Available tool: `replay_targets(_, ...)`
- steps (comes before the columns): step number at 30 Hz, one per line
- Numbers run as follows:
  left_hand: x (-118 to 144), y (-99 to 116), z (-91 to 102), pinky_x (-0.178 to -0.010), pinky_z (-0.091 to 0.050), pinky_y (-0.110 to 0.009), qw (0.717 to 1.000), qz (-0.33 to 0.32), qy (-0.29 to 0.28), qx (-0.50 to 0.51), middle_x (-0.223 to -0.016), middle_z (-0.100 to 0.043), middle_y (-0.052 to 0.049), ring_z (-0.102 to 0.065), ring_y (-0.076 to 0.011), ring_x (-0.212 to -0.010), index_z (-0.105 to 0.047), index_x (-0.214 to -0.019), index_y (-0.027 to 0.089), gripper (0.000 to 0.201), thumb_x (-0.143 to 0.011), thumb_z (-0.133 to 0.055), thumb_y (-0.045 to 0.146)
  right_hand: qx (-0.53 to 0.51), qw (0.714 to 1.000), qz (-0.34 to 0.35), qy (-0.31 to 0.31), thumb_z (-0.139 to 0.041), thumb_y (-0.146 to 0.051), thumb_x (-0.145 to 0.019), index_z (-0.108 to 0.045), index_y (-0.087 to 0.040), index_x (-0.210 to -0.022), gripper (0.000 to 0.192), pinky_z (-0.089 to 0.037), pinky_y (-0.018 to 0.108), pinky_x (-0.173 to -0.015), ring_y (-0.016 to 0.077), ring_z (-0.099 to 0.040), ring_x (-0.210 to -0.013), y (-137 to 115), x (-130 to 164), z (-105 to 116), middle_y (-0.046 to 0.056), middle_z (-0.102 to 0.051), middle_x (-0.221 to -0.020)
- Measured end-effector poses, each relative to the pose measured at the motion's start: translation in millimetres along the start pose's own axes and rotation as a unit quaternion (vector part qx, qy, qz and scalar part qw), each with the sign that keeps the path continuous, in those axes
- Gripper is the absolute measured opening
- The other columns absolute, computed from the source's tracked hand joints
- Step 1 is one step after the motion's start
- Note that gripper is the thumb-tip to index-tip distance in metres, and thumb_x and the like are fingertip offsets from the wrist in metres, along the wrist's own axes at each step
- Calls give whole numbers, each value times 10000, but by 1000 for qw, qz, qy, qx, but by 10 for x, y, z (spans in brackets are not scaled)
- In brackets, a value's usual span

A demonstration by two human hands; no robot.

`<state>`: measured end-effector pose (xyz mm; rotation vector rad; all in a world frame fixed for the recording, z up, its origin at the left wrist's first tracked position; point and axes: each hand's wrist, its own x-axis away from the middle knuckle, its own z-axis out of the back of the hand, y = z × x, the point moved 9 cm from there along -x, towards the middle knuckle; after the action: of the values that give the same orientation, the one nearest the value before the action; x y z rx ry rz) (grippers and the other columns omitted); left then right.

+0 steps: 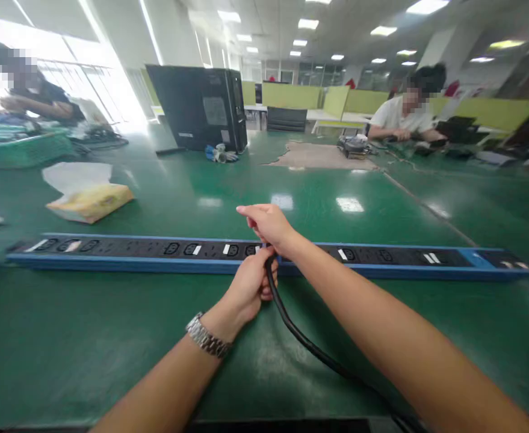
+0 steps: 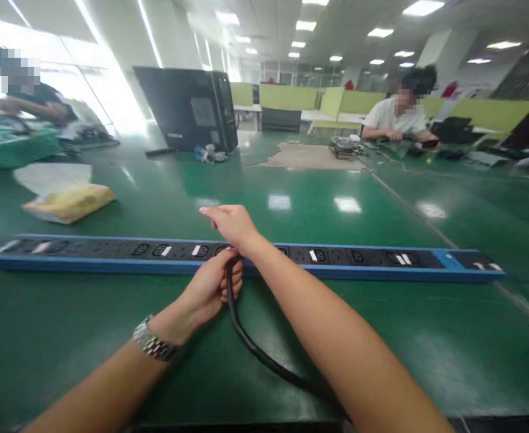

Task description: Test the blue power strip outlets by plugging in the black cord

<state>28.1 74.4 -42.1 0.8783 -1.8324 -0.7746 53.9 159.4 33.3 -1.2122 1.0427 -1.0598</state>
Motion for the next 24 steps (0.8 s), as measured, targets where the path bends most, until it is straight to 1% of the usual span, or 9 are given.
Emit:
replay_targets(2,42,-27,-29,-342,-90,-201,1000,-2,-7,-4,-337,-234,67,-208,-63,-289,-346,-494,202,468,-899,-439,418,-43,998,19,-30,-629,-459,-781,-400,-198,-554,415,-166,191,-388,27,-219,-376,-319,17,9,-111,-287,-411)
replay_targets(4,69,-52,-46,-343,-90,-200,1000,-2,-9,-6,-339,-236,70,-206,-63,-291,-358,-504,202,454,-895,-446,416,-87,995,13,-49,-609,-457,-792,-358,-210,-561,421,-154,190,-378,32,-198,-369,-478,45,5,-116,-256,-410)
replay_targets(7,74,-72,-42,-344,-92,-199,1000,-3,0,-5,-344,-231,73,-204,-64,-293,-375,-515,204,428,-896,-430,392,-151,986,-44,-59,-523,-444,-842,-280,-228,-566,426,-114,192,-355,40,-153,-344,-355,108,-56,-119,-195,-393)
replay_targets(10,59,-68,-31,-342,-88,-201,1000,-9,6,-4,-347,-234,74,-196,-62,-292,-362,-512,208,414,-889,-423,367,-162,982,-82,-52,-521,-369,-835,-253,-227,-563,407,-83,192,-343,37,-130,-330,-164,144,-88,-119,-185,-383)
replay_targets(15,38,-68,-24,-337,-86,-196,1000,-21,4,2,-351,-227,81,-191,-59,-293,-360,-515,210,426,-874,-453,420,-169,981,-62,-68,-554,-408,-811,-257,-226,-575,421,-86,184,-343,31,-126,-336,-235,123,-97,-126,-178,-398)
replay_targets(19,34,-63,-8,-328,-102,-187,1000,-27,7,-13,-357,-257,76,-211,-53,-292,-392,-514,198,407,-858,-463,403,-175,983,-47,-35,-568,-424,-801,-273,-223,-572,424,-99,187,-360,30,-132,-341,-164,125,-60,-127,-185,-405)
replay_targets(21,36,-37,30,-318,-129,-176,999,-22,18,-26,-372,-324,65,-257,-53,-293,-448,-538,183,388,-852,-479,409,-123,992,-33,-12,-541,-439,-820,-338,-215,-585,383,-153,189,-381,37,-180,-353,-83,123,43,-117,-222,-427)
replay_targets(22,36,-22,49,-311,-151,-172,999,-15,20,-34,-387,-365,57,-286,-54,-296,-490,-562,173,375,-850,-489,413,-59,998,-20,10,-516,-436,-838,-387,-208,-599,355,-201,193,-400,46,-231,-367,-47,125,151,-104,-266,-442)
replay_targets(24,30,-10,82,-303,-222,-170,998,10,15,-52,-434,-456,38,-368,-61,-311,-584,-635,143,356,-854,-503,412,151,986,10,72,-489,-400,-856,-496,-193,-646,295,-322,212,-487,79,-398,-456,5,162,445,-49,-429,-508)
